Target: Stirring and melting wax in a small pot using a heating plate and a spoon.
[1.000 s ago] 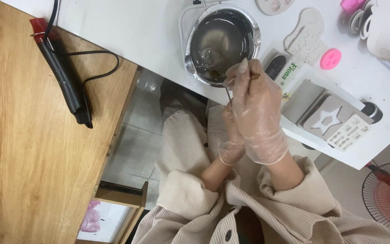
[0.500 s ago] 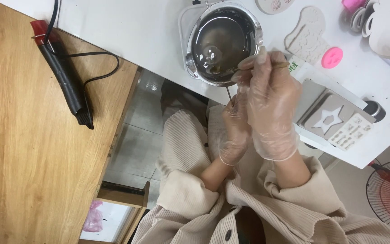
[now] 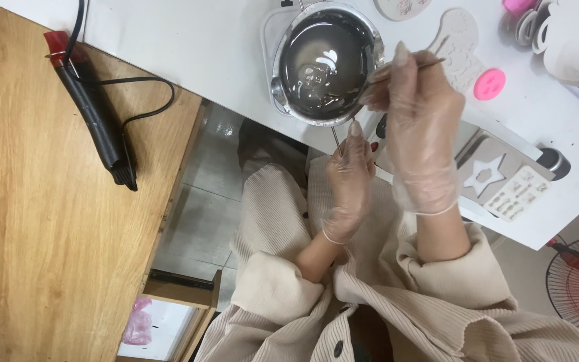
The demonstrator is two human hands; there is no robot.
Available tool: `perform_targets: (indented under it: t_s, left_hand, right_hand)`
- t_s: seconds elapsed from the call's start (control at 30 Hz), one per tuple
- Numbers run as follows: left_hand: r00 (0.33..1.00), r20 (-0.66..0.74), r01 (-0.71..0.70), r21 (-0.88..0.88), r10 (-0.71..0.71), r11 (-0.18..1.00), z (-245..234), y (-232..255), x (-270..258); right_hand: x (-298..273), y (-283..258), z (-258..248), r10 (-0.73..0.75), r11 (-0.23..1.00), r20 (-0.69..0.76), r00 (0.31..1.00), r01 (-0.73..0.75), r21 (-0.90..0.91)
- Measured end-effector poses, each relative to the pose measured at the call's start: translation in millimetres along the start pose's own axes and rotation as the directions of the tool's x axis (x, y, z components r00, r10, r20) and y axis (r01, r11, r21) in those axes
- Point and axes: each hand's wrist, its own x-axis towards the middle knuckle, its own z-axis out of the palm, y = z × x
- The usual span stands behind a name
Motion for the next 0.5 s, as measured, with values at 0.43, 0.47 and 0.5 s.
perform_targets:
  t_s: [0.43, 0.47, 0.5]
  left_hand:
    - [0.999, 0.036, -0.035, -0.039, 0.037, 0.999, -2, -2, 3]
    - [0.998, 0.034, -0.051, -0.016, 0.051, 0.999, -3, -5, 4]
    - [0.997, 0.032, -0.069, 0.006, 0.069, 0.998, -3, -8, 6]
  right_hand:
    - [30, -1, -8, -0.212, 0.881, 0.303, 0.929, 0.316, -0.352]
    - [30, -1, -9, -0.213, 0.891, 0.273, 0.938, 0.301, -0.339]
    - [32, 0, -10, -0.216, 0.900, 0.244, 0.946, 0.289, -0.326]
